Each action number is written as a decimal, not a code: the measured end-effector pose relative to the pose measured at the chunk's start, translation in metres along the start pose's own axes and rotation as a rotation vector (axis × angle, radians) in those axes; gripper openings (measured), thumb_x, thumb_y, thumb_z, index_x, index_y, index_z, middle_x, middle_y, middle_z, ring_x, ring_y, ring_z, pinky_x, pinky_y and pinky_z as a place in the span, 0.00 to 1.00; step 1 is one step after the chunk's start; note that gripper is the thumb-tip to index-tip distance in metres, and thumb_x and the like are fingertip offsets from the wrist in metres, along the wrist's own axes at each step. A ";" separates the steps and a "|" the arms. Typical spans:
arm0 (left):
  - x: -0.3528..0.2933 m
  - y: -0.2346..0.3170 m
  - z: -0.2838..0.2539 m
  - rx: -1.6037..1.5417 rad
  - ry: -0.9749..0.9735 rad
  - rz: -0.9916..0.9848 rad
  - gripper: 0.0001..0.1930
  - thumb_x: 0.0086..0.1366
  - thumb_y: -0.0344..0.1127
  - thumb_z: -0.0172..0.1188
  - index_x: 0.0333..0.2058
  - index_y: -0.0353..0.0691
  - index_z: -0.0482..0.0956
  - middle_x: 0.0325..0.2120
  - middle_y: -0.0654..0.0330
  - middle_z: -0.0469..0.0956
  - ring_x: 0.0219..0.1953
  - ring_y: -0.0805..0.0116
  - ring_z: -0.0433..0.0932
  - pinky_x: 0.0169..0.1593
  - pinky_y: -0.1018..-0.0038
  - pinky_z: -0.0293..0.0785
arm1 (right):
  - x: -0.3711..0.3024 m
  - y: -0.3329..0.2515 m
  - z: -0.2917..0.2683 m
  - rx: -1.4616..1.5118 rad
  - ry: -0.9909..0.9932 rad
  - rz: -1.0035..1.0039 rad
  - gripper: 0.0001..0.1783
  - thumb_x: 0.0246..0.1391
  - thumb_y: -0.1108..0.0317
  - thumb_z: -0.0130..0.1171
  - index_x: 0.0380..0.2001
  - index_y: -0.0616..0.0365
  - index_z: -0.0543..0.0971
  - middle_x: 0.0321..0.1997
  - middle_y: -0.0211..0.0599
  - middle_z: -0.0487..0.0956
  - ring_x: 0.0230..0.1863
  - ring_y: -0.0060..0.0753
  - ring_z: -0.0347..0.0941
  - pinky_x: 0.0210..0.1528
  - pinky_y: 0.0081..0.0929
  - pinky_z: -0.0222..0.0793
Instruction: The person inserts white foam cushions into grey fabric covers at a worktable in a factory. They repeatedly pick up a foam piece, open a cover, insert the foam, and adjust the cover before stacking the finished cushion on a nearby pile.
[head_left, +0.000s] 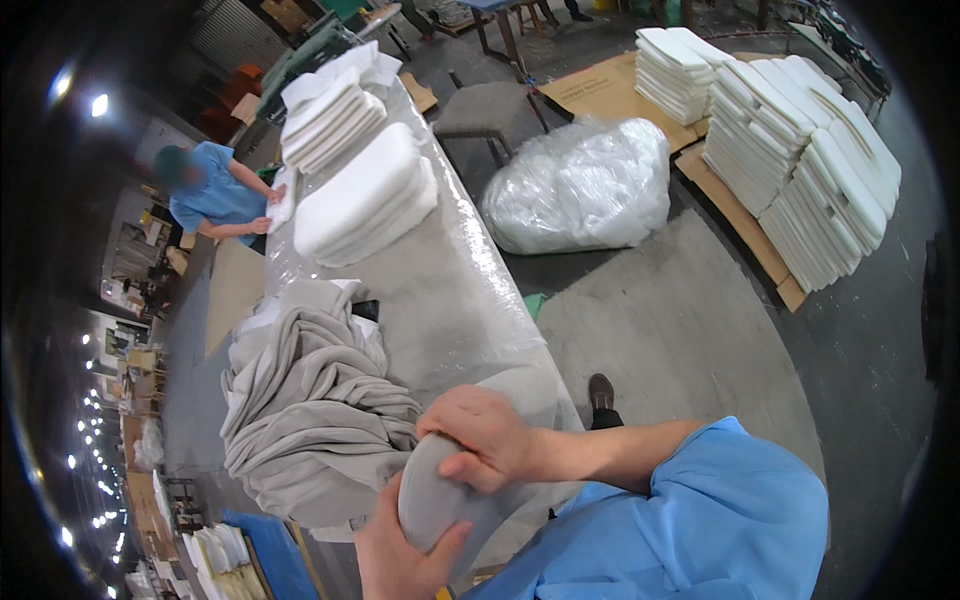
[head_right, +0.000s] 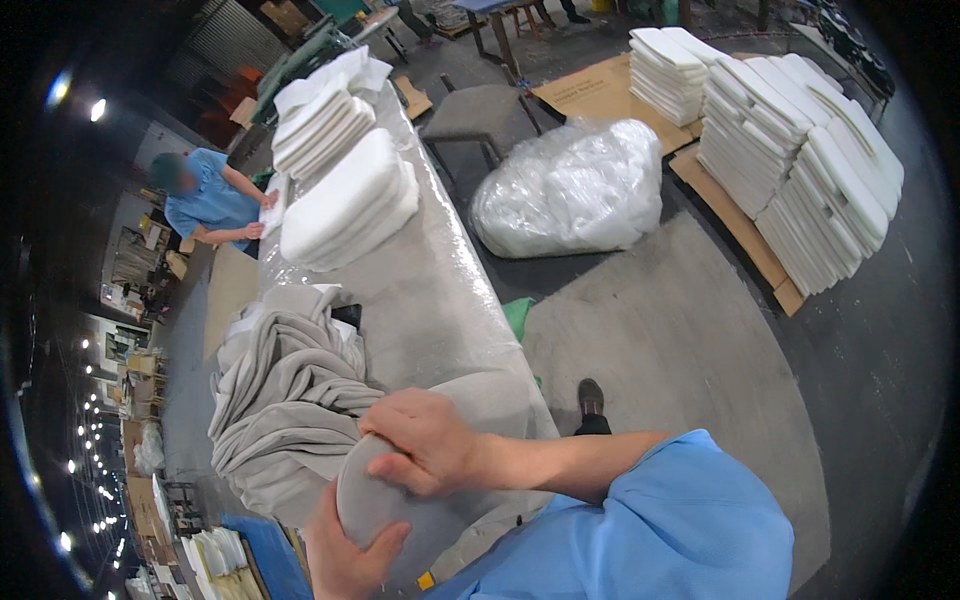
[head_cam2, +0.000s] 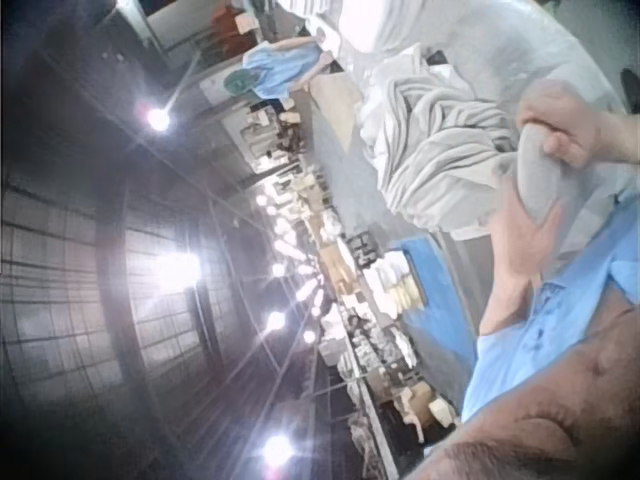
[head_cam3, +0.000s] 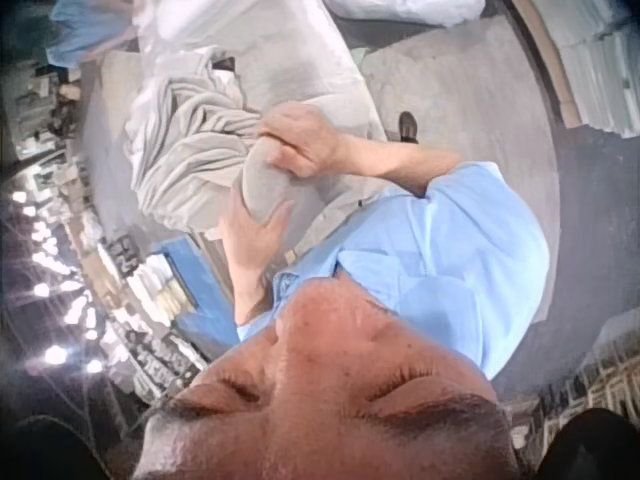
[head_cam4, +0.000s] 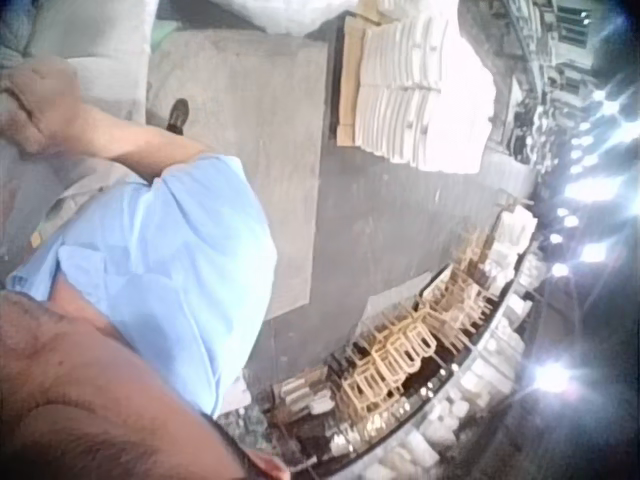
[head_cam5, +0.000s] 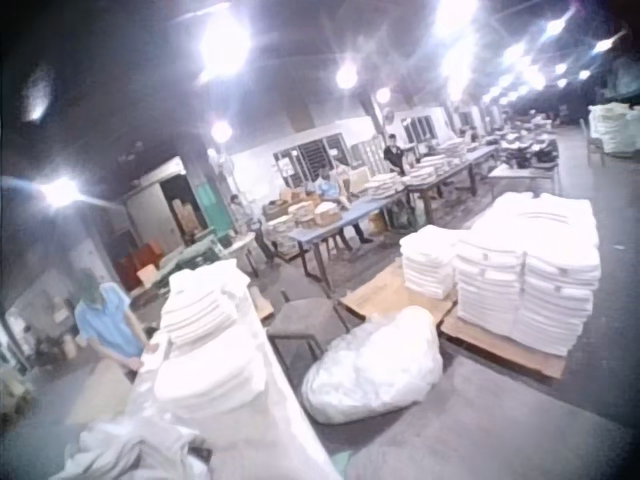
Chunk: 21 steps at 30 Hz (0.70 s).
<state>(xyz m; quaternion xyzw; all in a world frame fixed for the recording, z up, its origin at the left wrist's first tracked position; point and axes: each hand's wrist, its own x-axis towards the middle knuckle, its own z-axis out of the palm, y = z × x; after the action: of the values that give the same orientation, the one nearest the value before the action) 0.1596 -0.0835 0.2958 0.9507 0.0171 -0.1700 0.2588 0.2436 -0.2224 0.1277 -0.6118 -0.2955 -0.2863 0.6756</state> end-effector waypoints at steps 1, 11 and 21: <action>-0.003 -0.007 0.006 0.014 0.047 0.066 0.37 0.57 0.37 0.75 0.64 0.31 0.72 0.54 0.36 0.79 0.57 0.39 0.79 0.59 0.55 0.75 | -0.011 0.006 -0.007 -0.032 -0.009 0.034 0.26 0.70 0.44 0.50 0.38 0.59 0.80 0.35 0.45 0.80 0.37 0.57 0.78 0.40 0.44 0.73; -0.034 -0.048 0.014 -0.103 0.136 -0.046 0.39 0.53 0.39 0.76 0.61 0.27 0.73 0.43 0.35 0.84 0.49 0.39 0.85 0.52 0.57 0.81 | -0.110 0.113 -0.046 -0.397 -0.109 0.327 0.25 0.73 0.51 0.41 0.33 0.59 0.76 0.32 0.49 0.79 0.35 0.60 0.76 0.40 0.48 0.72; -0.107 -0.203 0.063 -0.303 0.401 -0.122 0.40 0.61 0.41 0.72 0.67 0.26 0.68 0.64 0.39 0.74 0.65 0.48 0.74 0.67 0.59 0.69 | -0.215 0.156 -0.008 -0.205 0.303 0.909 0.29 0.76 0.49 0.40 0.40 0.64 0.80 0.41 0.58 0.83 0.47 0.65 0.77 0.50 0.45 0.72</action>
<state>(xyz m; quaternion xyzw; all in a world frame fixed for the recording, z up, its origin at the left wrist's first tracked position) 0.0145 0.0670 0.1819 0.9130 0.1507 0.0109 0.3790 0.2180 -0.2117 -0.1366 -0.6937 0.1328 -0.0759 0.7039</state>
